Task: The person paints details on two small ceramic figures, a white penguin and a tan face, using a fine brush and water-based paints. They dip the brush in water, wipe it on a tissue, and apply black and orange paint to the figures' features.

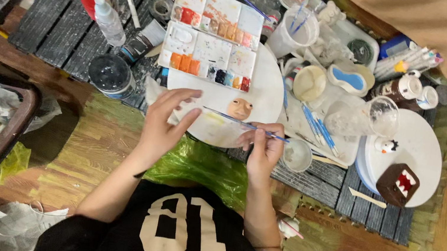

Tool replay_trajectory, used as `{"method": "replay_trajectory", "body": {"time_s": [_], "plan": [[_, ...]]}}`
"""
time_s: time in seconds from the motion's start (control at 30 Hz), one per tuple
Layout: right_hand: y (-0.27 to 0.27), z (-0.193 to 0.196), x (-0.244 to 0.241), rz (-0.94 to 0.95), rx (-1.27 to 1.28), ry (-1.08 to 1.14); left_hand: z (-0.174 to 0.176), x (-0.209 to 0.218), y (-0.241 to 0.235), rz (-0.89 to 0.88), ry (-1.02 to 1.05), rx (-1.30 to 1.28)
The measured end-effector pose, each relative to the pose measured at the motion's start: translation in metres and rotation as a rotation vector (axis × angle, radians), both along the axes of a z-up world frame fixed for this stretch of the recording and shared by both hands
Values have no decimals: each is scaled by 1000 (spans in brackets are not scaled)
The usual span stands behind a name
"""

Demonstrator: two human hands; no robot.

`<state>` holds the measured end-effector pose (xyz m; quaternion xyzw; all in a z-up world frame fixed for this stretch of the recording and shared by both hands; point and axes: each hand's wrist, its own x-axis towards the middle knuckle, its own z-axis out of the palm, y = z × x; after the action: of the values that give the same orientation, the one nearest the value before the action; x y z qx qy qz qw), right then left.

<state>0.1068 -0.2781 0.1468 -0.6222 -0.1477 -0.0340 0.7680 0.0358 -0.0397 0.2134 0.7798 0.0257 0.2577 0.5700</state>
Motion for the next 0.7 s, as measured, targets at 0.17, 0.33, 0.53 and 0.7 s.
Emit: {"method": "replay_trajectory", "body": {"time_s": [0.17, 0.33, 0.53, 0.7], "plan": [[-11, 5, -3, 14, -39, -24, -2, 15, -10, -73, -69, -33], [-16, 4, -1, 28, -42, 5, -13, 14, -10, -36, -103, 21], [-29, 18, 18, -142, -15, -17, -25, 19, -6, -50, -16, -207], [-32, 28, 31, -241, 17, 7, -34, 14, -6, -47, -28, -170]]}}
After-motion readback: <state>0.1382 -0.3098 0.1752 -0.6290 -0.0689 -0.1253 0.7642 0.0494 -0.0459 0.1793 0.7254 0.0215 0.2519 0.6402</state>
